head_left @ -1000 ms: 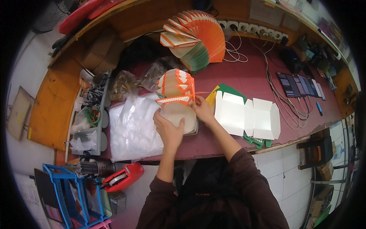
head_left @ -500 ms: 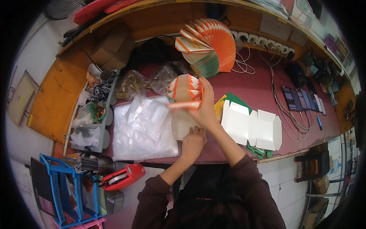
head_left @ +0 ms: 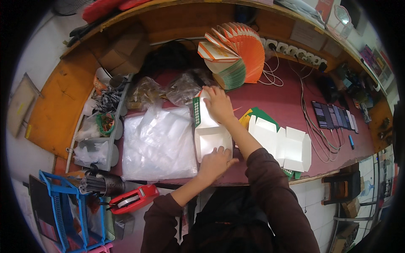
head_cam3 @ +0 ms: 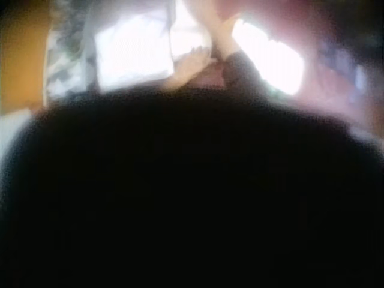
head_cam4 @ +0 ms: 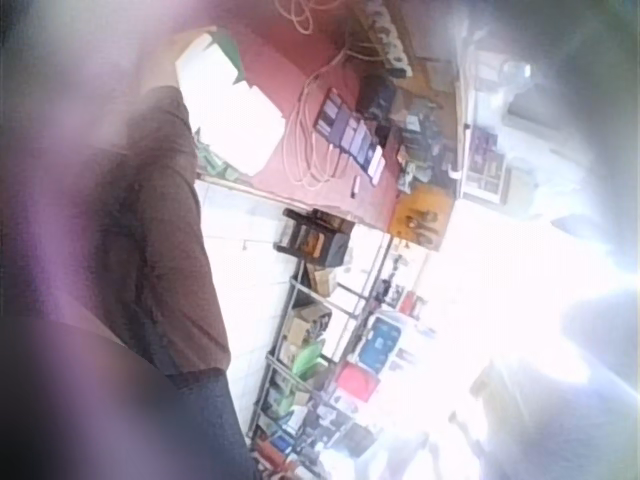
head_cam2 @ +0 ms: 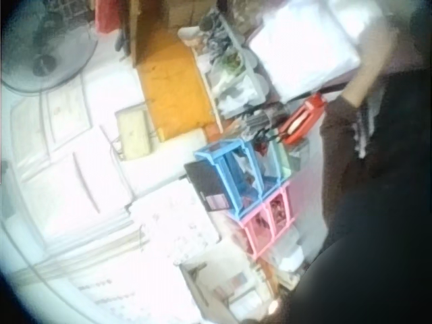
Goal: The person folds flat, pre-printed paperboard blanks into small rectangular boxes at a workbench. They fold the side flaps, tuck the tabs, and stack the finished boxes on the left side of the table.
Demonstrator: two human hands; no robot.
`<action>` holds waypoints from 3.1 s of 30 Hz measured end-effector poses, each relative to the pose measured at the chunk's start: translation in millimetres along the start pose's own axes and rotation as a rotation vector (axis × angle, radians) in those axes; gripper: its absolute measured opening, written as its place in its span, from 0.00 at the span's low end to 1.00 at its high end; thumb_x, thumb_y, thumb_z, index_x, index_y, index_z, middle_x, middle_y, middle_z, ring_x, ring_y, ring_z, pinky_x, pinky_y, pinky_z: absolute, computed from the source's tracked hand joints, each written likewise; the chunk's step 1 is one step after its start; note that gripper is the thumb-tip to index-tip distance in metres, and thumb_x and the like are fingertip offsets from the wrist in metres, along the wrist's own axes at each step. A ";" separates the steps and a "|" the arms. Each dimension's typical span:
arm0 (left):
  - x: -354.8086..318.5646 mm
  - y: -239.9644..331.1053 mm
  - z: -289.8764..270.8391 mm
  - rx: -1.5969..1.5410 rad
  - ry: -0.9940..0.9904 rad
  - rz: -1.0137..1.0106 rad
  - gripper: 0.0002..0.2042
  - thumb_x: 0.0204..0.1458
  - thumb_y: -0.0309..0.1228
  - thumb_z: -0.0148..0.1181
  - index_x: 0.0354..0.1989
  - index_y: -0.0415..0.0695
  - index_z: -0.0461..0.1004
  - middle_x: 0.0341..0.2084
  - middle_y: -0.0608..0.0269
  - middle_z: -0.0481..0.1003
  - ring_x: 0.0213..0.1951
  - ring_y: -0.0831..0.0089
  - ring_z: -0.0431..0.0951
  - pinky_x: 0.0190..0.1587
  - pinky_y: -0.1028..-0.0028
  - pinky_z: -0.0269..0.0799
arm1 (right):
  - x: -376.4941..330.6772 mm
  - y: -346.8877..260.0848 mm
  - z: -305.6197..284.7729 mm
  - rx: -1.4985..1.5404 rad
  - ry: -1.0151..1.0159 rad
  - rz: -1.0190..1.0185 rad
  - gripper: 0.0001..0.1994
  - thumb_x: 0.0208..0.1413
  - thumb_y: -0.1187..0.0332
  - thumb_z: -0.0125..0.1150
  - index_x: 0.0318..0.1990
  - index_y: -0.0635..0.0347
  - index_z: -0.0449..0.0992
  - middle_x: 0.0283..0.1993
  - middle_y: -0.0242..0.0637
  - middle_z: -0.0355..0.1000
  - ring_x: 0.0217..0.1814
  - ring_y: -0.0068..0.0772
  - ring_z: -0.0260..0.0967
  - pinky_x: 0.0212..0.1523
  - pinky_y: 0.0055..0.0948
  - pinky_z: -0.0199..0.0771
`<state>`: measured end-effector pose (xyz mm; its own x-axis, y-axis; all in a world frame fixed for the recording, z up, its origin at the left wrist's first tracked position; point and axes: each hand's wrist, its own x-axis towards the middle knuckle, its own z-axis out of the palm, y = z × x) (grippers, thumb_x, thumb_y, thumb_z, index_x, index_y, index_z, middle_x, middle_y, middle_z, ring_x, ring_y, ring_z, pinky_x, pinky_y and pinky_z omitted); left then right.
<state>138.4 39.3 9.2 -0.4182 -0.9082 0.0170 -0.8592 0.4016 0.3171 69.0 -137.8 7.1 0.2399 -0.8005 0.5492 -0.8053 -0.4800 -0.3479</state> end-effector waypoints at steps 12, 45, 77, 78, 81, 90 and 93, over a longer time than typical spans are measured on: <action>6.1 -9.5 22.9 0.080 0.138 -0.118 0.28 0.55 0.53 0.46 0.58 0.46 0.65 0.60 0.49 0.59 0.65 0.45 0.52 0.61 0.43 0.48 | -13.0 1.9 5.5 0.136 -0.079 0.185 0.22 0.54 0.62 0.57 0.57 0.48 0.66 0.57 0.42 0.61 0.59 0.47 0.58 0.56 0.50 0.59; 82.7 156.2 60.8 -0.865 -0.002 0.448 0.24 0.55 0.45 0.54 0.50 0.36 0.68 0.55 0.46 0.63 0.54 0.52 0.67 0.54 0.65 0.65 | -234.9 111.5 -262.0 0.424 0.364 0.894 0.10 0.57 0.71 0.51 0.46 0.62 0.68 0.45 0.46 0.71 0.44 0.45 0.71 0.40 0.42 0.70; -12.0 175.4 -46.9 -1.540 0.494 0.554 0.10 0.50 0.18 0.59 0.41 0.32 0.70 0.41 0.57 0.70 0.47 0.72 0.72 0.43 0.77 0.74 | -230.2 -76.4 -300.5 -0.341 0.330 0.100 0.20 0.46 0.74 0.54 0.50 0.67 0.70 0.50 0.44 0.66 0.49 0.42 0.67 0.45 0.35 0.69; -10.1 175.2 -46.3 -1.527 0.560 0.587 0.11 0.50 0.17 0.59 0.41 0.33 0.69 0.41 0.57 0.70 0.48 0.72 0.72 0.44 0.78 0.74 | -228.9 -77.1 -295.9 -0.412 0.281 0.070 0.22 0.46 0.73 0.52 0.52 0.69 0.68 0.53 0.45 0.64 0.53 0.43 0.65 0.49 0.37 0.68; -6.4 176.5 -43.7 -1.479 0.618 0.553 0.06 0.54 0.19 0.56 0.39 0.34 0.68 0.41 0.56 0.71 0.46 0.74 0.73 0.45 0.77 0.73 | -227.3 -72.8 -288.9 -0.387 0.221 0.075 0.25 0.47 0.71 0.52 0.55 0.70 0.65 0.56 0.46 0.59 0.59 0.44 0.60 0.56 0.41 0.62; -9.1 173.8 -60.4 -1.973 0.325 0.453 0.06 0.55 0.27 0.56 0.38 0.40 0.70 0.43 0.57 0.72 0.46 0.66 0.75 0.48 0.68 0.73 | -219.8 -42.4 -311.0 -0.033 0.560 0.151 0.18 0.40 0.78 0.66 0.44 0.59 0.76 0.39 0.39 0.70 0.38 0.36 0.72 0.34 0.28 0.73; -11.1 180.9 -54.3 -1.232 0.435 0.731 0.08 0.49 0.29 0.61 0.35 0.43 0.70 0.41 0.61 0.72 0.47 0.63 0.73 0.50 0.63 0.67 | -220.2 -34.8 -315.5 0.398 0.635 0.267 0.07 0.51 0.79 0.59 0.38 0.62 0.77 0.32 0.39 0.72 0.27 0.25 0.73 0.24 0.19 0.71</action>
<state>3.7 115.7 117.9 -0.3260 -0.6085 0.7235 0.3690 0.6227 0.6900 -126.8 168.4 138.0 -0.3857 -0.6064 0.6953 -0.5092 -0.4886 -0.7085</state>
